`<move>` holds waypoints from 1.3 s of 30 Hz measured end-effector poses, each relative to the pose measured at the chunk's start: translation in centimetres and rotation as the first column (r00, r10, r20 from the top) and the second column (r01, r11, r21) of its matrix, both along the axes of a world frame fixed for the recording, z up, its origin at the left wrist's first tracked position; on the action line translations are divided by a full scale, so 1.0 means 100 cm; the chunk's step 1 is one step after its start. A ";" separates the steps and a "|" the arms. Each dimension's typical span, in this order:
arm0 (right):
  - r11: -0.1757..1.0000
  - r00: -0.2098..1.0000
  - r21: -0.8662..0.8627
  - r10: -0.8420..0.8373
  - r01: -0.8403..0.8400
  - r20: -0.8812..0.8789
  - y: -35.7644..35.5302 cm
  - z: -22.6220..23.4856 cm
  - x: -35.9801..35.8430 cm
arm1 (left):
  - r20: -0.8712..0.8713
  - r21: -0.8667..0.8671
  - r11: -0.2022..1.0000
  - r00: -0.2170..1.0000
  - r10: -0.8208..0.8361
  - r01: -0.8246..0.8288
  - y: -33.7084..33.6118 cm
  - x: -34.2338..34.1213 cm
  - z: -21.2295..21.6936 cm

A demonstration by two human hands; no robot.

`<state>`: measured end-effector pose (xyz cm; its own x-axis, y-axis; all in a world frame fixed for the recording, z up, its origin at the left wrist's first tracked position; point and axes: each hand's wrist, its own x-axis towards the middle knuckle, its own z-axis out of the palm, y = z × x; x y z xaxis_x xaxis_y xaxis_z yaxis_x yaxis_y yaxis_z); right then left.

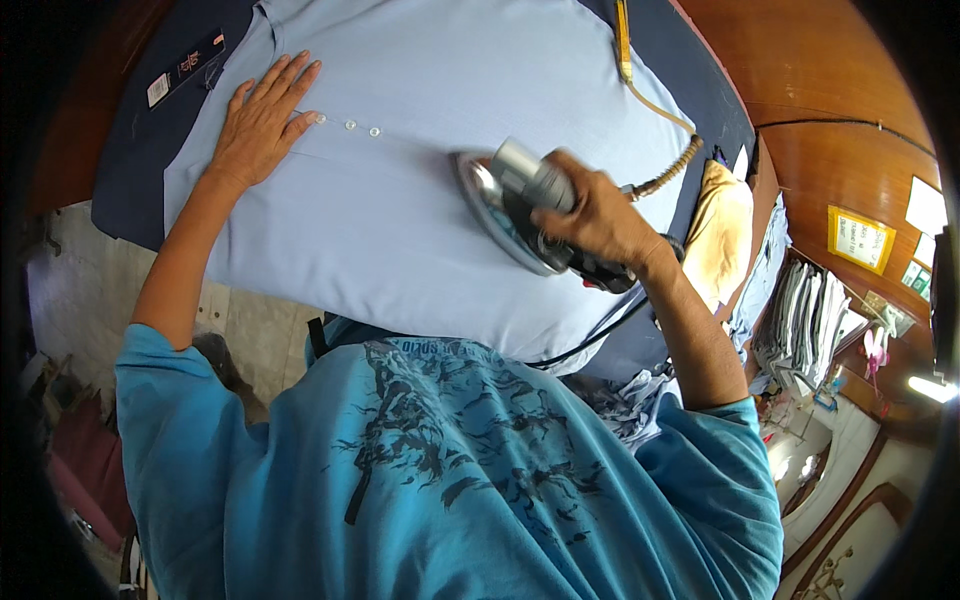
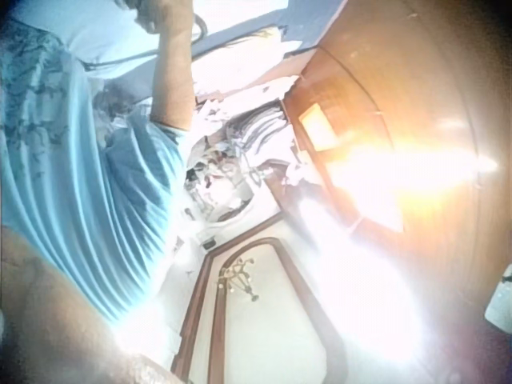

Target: The person irons a light-blue button-down shirt on a padded work surface, smoothing the fabric by hand and using a steam iron to press the collar, yoke, and front panels.

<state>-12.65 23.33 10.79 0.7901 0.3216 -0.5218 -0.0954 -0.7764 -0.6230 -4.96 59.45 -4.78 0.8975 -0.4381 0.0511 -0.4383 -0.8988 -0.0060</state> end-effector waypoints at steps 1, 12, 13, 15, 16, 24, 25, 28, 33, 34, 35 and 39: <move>0.996 0.996 0.017 0.089 -0.089 -0.005 -0.002 -0.003 -0.008 | -0.004 0.005 1.000 1.000 0.002 -0.002 -0.001 -0.001 0.001; 0.996 0.895 -0.003 -0.083 0.094 0.439 -0.091 -0.001 0.043 | -0.022 0.009 1.000 1.000 0.006 -0.006 -0.002 0.005 0.005; 0.996 0.888 -0.013 -0.071 0.086 0.453 -0.104 0.010 0.037 | 0.001 0.052 0.998 1.000 0.030 -0.030 -0.010 0.003 0.011; 0.989 0.887 -0.044 -0.108 0.143 0.449 -0.123 0.028 0.017 | 0.074 -0.007 1.000 0.997 -0.010 0.011 -0.037 -0.005 0.021; 0.980 0.893 -0.057 -0.148 0.190 0.425 -0.132 0.034 0.005 | 0.121 -0.106 0.991 0.990 -0.071 0.084 -0.063 -0.016 0.023; 0.888 0.865 -0.158 -0.357 0.432 0.353 -0.148 0.029 -0.079 | -0.105 -0.433 0.772 0.824 -0.556 0.466 -0.251 -0.081 0.029; 0.880 0.880 -0.211 -0.349 0.425 0.321 -0.146 0.026 -0.088 | -0.075 -0.416 0.798 0.858 -0.508 0.436 -0.252 -0.083 0.026; 0.912 0.958 -0.340 -0.150 0.229 0.243 -0.133 0.023 -0.091 | -0.044 -0.376 0.850 0.909 -0.414 0.369 -0.253 -0.080 0.019; 0.878 0.937 -0.374 -0.195 0.298 0.288 -0.133 0.003 -0.086 | -0.053 -0.430 0.836 0.914 -0.401 0.342 -0.253 -0.073 0.025; 0.876 0.925 -0.370 -0.188 0.310 0.330 -0.137 0.000 -0.084 | -0.141 -0.412 0.858 0.908 -0.394 0.308 -0.255 -0.070 0.027; 0.870 0.922 -0.369 -0.206 0.326 0.329 -0.139 0.000 -0.079 | -0.225 -0.389 0.880 0.898 -0.377 0.272 -0.258 -0.064 0.037; 0.876 0.926 -0.357 -0.218 0.324 0.307 -0.145 -0.001 -0.073 | -0.202 -0.470 0.835 0.886 -0.416 0.285 -0.264 -0.056 0.039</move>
